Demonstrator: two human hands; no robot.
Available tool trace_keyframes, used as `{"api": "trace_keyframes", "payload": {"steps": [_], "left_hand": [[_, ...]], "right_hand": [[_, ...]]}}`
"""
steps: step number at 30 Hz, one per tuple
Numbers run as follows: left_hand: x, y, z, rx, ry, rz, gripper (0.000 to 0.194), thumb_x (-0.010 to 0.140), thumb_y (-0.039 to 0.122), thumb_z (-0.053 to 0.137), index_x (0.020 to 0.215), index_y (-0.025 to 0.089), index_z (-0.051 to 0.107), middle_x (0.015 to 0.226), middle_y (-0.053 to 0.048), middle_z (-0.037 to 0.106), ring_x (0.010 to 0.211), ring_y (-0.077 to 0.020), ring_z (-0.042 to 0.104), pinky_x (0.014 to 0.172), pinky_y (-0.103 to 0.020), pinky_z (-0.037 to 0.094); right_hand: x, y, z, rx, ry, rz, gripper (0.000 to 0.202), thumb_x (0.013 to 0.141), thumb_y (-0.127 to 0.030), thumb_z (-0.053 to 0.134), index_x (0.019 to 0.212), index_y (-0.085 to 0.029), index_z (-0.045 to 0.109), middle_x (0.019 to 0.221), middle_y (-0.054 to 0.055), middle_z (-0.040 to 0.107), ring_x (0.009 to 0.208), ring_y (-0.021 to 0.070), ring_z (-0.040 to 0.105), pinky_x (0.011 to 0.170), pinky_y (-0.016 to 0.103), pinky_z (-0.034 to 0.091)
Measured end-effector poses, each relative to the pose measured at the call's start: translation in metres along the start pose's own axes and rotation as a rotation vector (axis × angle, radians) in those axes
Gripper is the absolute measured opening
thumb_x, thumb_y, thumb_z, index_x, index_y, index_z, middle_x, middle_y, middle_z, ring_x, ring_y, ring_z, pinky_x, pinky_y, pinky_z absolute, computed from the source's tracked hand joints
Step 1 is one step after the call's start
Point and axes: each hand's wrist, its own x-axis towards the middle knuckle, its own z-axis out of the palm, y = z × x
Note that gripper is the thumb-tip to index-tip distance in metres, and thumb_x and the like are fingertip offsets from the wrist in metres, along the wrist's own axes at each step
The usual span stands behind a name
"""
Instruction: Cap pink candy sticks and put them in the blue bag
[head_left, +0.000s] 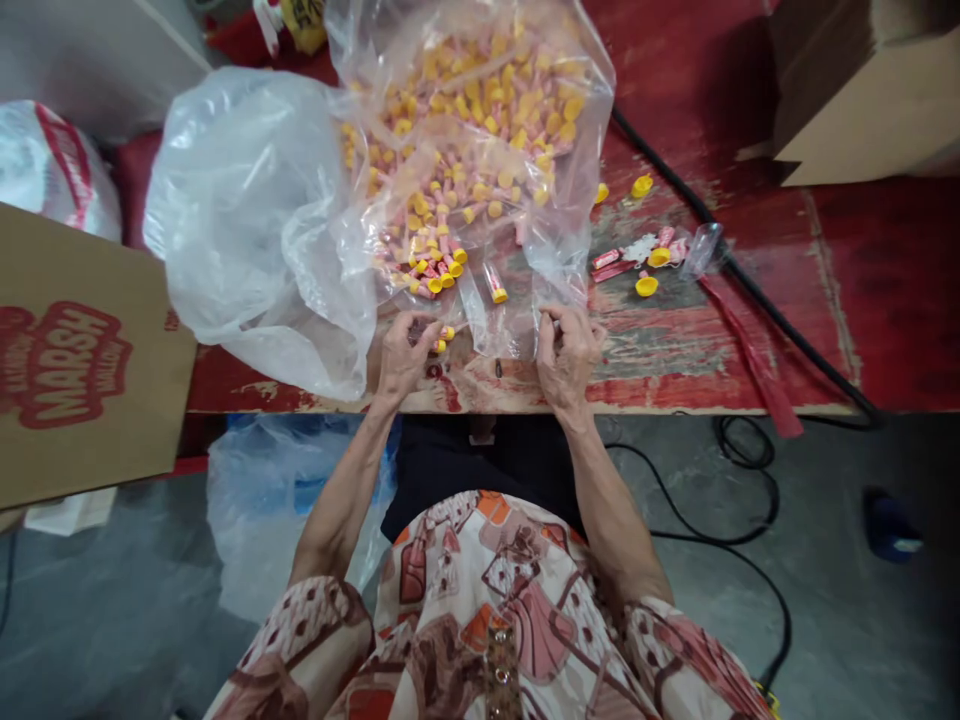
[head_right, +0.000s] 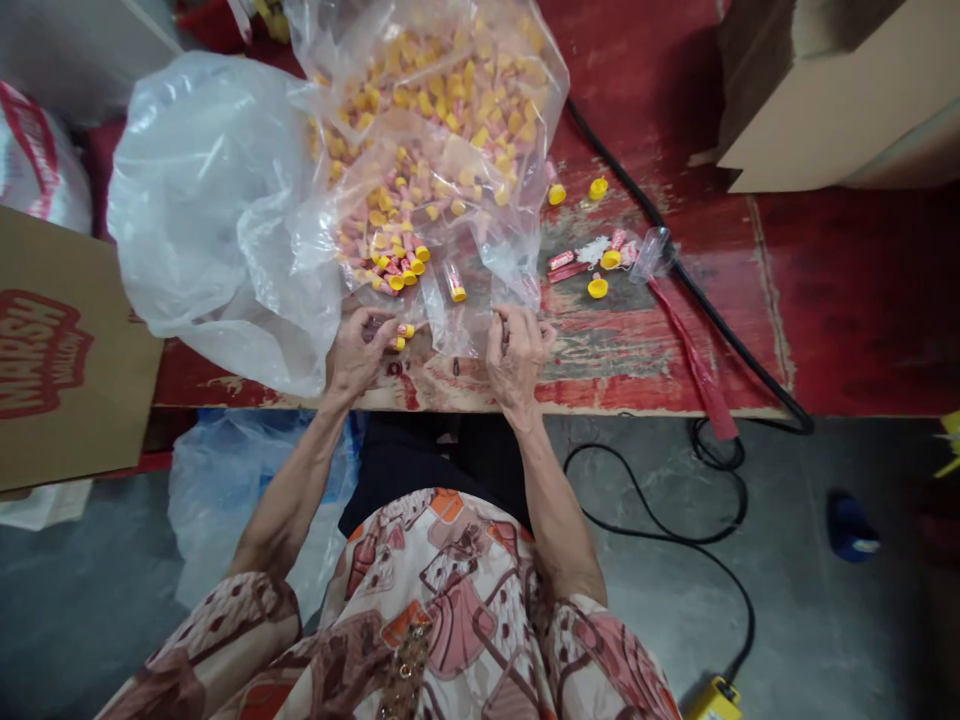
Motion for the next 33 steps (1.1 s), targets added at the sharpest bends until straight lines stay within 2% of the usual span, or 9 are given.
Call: {"api": "trace_keyframes", "payload": {"steps": [2,4,7,10,14,18,22,28,33], "left_hand": [[0.001,-0.004,-0.006,-0.098,0.002,-0.129,0.042,0.104,0.067,0.068,0.107,0.024,0.07,0.089,-0.001,0.072,0.072,-0.0163,0.069,0.063,-0.026,0.056],[-0.001,-0.006,-0.008,-0.109,0.033,-0.147,0.042,0.107,0.066,0.063,0.11,0.025,0.069,0.089,-0.001,0.071,0.071,-0.0163,0.068,0.062,-0.026,0.056],[-0.005,-0.006,-0.004,0.034,0.066,0.043,0.035,0.111,0.059,0.062,0.109,0.024,0.068,0.097,-0.004,0.073,0.085,-0.0193,0.071,0.078,-0.031,0.062],[-0.006,-0.001,0.0,0.2,0.014,0.279,0.034,0.114,0.055,0.059,0.108,0.023,0.068,0.105,-0.008,0.072,0.094,-0.0217,0.072,0.087,-0.034,0.062],[-0.009,0.01,0.004,0.38,-0.039,0.408,0.032,0.117,0.05,0.057,0.112,0.021,0.069,0.115,-0.011,0.07,0.102,-0.0236,0.073,0.09,-0.034,0.061],[-0.009,0.016,0.014,0.454,0.008,0.427,0.025,0.117,0.043,0.059,0.116,0.021,0.07,0.118,-0.011,0.071,0.105,-0.0245,0.073,0.092,-0.035,0.061],[0.0,0.017,0.019,0.357,-0.029,0.454,0.026,0.118,0.041,0.057,0.108,0.02,0.069,0.108,-0.008,0.072,0.095,-0.0192,0.073,0.085,-0.03,0.061],[-0.013,0.012,0.023,0.336,0.082,0.419,0.027,0.119,0.036,0.052,0.133,0.019,0.068,0.122,-0.012,0.078,0.109,-0.0223,0.078,0.096,-0.036,0.064],[-0.002,0.014,0.026,0.077,0.091,0.266,0.032,0.117,0.047,0.057,0.135,0.022,0.067,0.12,-0.008,0.079,0.097,-0.0195,0.077,0.091,-0.035,0.065]], "right_hand": [[0.003,-0.002,0.0,0.003,0.016,-0.053,0.034,0.115,-0.034,0.043,0.117,-0.023,0.075,0.11,0.009,0.08,0.095,0.0232,0.07,0.098,0.041,0.045],[0.011,-0.008,0.004,0.006,0.009,-0.112,0.033,0.115,-0.032,0.043,0.117,-0.023,0.075,0.11,0.01,0.079,0.1,0.0243,0.07,0.099,0.042,0.047],[0.035,-0.023,0.017,-0.008,-0.051,-0.179,0.033,0.116,-0.029,0.042,0.124,-0.022,0.073,0.115,0.011,0.078,0.109,0.0256,0.07,0.103,0.043,0.048],[0.059,-0.035,0.037,-0.057,-0.153,-0.195,0.033,0.116,-0.026,0.042,0.135,-0.021,0.069,0.125,0.013,0.076,0.119,0.027,0.068,0.106,0.045,0.049],[0.069,-0.031,0.06,-0.121,-0.241,-0.138,0.034,0.114,-0.029,0.049,0.143,-0.019,0.065,0.148,0.019,0.067,0.134,0.0324,0.062,0.111,0.05,0.048],[0.061,-0.019,0.066,-0.139,-0.223,-0.115,0.04,0.112,-0.039,0.056,0.146,-0.019,0.064,0.156,0.022,0.06,0.141,0.0374,0.058,0.112,0.054,0.048],[0.057,-0.017,0.066,-0.124,-0.196,-0.152,0.042,0.11,-0.042,0.056,0.144,-0.02,0.066,0.149,0.02,0.064,0.138,0.0374,0.06,0.109,0.053,0.049],[0.054,-0.017,0.07,-0.097,-0.161,-0.187,0.036,0.11,-0.039,0.054,0.135,-0.02,0.071,0.139,0.018,0.071,0.128,0.0343,0.065,0.108,0.052,0.049],[0.054,-0.013,0.069,-0.023,-0.09,-0.189,0.033,0.112,-0.039,0.049,0.127,-0.022,0.073,0.13,0.015,0.073,0.126,0.0322,0.067,0.109,0.051,0.05]]}}
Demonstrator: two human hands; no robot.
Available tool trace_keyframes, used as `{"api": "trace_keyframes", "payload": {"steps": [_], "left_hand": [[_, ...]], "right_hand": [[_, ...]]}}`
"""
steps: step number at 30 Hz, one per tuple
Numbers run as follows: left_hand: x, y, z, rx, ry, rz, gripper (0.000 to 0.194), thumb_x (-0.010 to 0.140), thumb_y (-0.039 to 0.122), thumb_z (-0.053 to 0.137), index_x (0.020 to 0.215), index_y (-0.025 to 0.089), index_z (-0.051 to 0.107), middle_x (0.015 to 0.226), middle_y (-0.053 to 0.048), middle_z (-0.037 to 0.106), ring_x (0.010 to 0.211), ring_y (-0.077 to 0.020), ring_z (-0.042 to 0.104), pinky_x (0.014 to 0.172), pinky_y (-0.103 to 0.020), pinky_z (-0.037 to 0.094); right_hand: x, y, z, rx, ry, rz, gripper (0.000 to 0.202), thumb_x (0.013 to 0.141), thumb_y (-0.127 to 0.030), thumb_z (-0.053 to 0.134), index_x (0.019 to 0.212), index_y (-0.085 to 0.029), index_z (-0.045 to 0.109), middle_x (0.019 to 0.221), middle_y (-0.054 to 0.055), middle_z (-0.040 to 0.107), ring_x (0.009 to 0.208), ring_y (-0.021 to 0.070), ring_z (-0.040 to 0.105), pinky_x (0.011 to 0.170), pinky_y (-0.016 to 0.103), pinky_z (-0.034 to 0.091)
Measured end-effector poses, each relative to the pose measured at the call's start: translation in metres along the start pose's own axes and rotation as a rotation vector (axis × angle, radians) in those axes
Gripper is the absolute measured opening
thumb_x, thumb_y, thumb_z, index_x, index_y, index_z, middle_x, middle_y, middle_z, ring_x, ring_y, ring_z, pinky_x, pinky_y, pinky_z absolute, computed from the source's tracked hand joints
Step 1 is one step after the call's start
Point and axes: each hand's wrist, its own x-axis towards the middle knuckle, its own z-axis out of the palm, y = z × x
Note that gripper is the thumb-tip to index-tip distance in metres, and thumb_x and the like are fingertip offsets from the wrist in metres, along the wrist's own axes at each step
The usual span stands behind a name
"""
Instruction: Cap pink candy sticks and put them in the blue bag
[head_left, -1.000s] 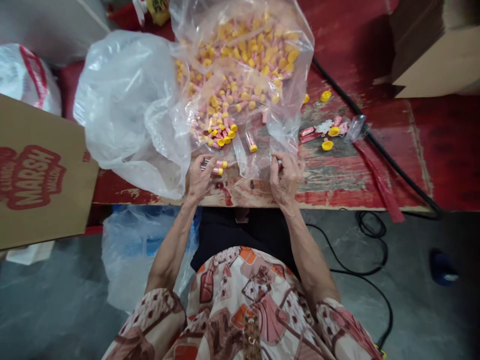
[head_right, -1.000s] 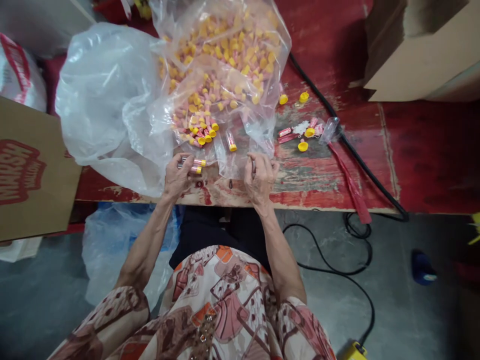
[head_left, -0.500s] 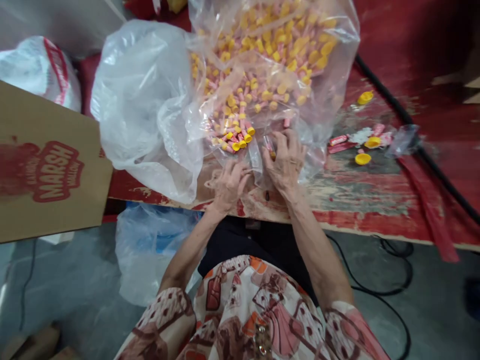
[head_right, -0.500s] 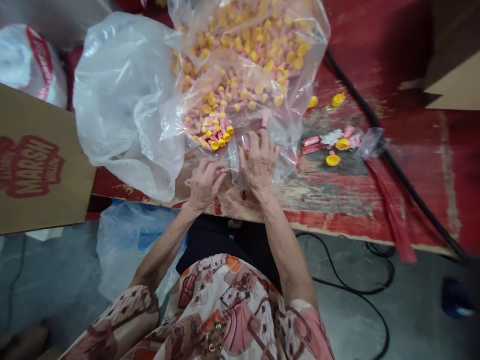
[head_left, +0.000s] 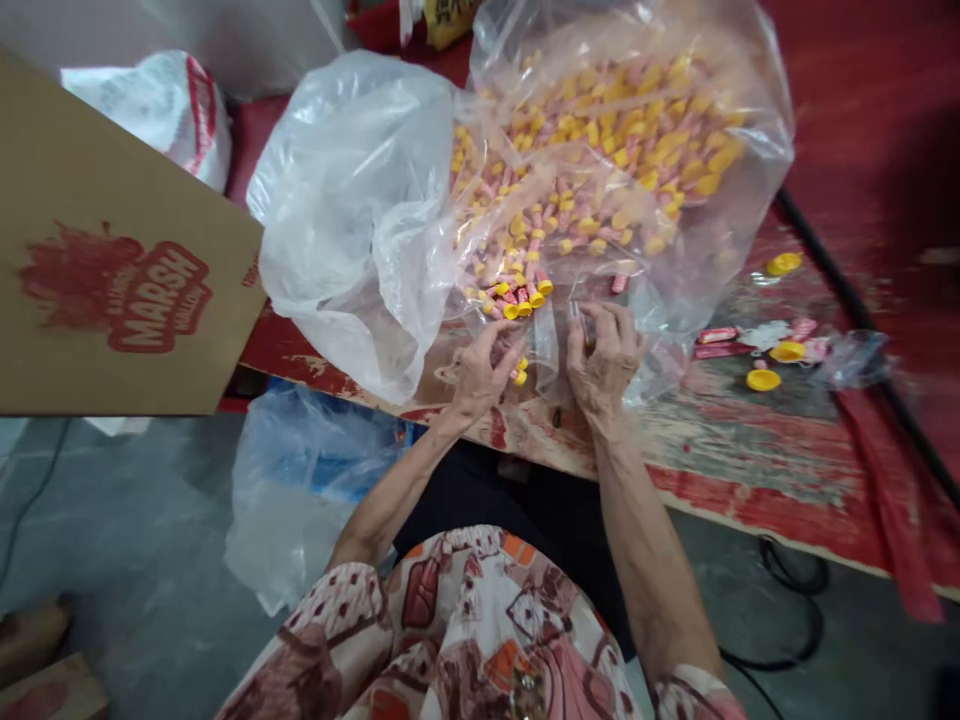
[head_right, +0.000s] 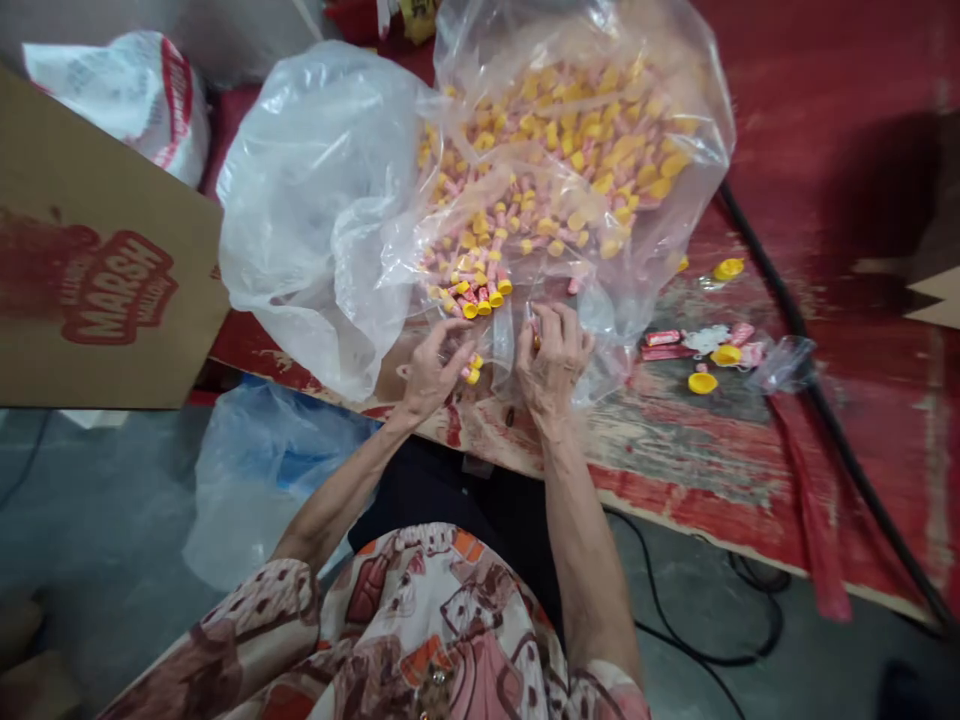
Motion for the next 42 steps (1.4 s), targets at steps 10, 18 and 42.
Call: {"api": "trace_keyframes", "payload": {"steps": [10,18,42], "left_hand": [[0.079,0.01,0.041,-0.11,0.176,-0.039,0.043,0.11,0.042,0.069,0.152,0.039,0.064,0.134,-0.008,0.074,0.139,-0.0285,0.064,0.116,-0.058,0.061],[0.026,-0.001,0.022,0.13,-0.045,0.254,0.047,0.105,0.012,0.043,0.141,0.027,0.07,0.128,-0.013,0.075,0.127,-0.0268,0.071,0.114,-0.05,0.063],[0.018,0.016,0.03,0.036,0.098,0.344,0.033,0.12,0.031,0.043,0.148,0.032,0.061,0.123,-0.012,0.075,0.113,-0.0239,0.075,0.101,-0.042,0.066]], "right_hand": [[0.004,0.009,-0.009,0.071,0.051,0.064,0.03,0.109,-0.027,0.043,0.118,-0.022,0.071,0.117,0.014,0.074,0.114,0.0294,0.068,0.105,0.048,0.052],[0.004,0.002,-0.008,0.072,0.008,0.122,0.033,0.11,-0.025,0.043,0.12,-0.021,0.074,0.122,0.014,0.074,0.12,0.0279,0.068,0.103,0.044,0.052],[0.009,-0.006,-0.013,0.121,-0.058,0.165,0.03,0.111,-0.018,0.043,0.117,-0.022,0.073,0.119,0.012,0.076,0.114,0.0242,0.07,0.104,0.038,0.054]]}}
